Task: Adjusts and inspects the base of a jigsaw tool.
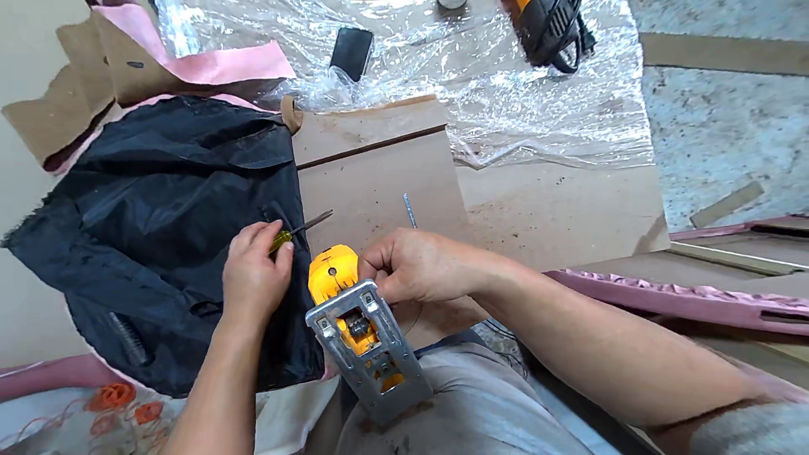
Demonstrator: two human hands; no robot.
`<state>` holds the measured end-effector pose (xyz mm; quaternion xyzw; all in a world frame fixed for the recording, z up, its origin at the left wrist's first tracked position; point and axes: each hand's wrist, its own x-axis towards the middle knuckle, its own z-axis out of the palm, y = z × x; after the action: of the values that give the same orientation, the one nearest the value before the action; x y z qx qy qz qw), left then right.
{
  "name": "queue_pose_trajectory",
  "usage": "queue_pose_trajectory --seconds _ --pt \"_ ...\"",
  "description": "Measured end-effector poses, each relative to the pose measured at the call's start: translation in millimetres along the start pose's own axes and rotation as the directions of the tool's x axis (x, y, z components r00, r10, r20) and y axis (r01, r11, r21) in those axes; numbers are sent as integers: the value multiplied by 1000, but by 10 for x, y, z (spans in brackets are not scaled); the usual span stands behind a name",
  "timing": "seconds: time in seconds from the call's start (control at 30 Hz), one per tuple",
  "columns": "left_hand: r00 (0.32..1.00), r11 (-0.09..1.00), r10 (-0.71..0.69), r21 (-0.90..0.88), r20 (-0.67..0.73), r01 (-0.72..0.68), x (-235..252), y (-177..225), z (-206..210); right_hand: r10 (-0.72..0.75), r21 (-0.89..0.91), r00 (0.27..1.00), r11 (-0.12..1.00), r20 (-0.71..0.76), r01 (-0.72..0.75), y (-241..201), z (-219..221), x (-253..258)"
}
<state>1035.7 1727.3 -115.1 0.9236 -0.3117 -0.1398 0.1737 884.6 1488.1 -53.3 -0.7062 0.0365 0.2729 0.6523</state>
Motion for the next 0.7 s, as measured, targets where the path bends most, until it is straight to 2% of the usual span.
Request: queue_pose_trajectory --seconds 0.1,0.27,0.37,0.43,0.47,0.5,0.53,0.57,0.63,0.7 --pt "989 955 81 274 122 -112 268 -23 288 -12 -20 1000 1000 -23 11 15 31 -12" --pt "979 909 172 367 106 -199 449 44 391 -6 -52 997 999 -72 2 7 72 -42" --pt "997 971 74 230 -4 -71 365 87 104 -13 -60 995 998 -97 7 18 86 -52" --pt "989 995 -101 -33 -112 98 180 138 -252 -23 -60 993 998 -119 16 37 98 -50" --pt "969 963 -186 -228 -160 148 33 150 -427 -26 -64 991 998 -133 17 42 105 -50" --pt "949 871 -259 -467 -180 149 -144 162 -590 -27 -72 989 997 -142 17 43 104 -51" --pt "934 726 -319 -675 -160 132 -351 193 -740 -28 -76 988 997 -149 16 44 100 -48" --pt "931 579 -347 -807 -113 118 -590 222 -868 -31 -73 987 997 -155 20 51 98 -41" --pt "967 339 -255 -939 -27 62 -1085 207 -974 -37 -55 987 998 -159 28 66 88 -26" --pt "999 117 -46 -993 20 26 -1529 262 -939 -36 -46 985 999 -171 28 71 86 -26"
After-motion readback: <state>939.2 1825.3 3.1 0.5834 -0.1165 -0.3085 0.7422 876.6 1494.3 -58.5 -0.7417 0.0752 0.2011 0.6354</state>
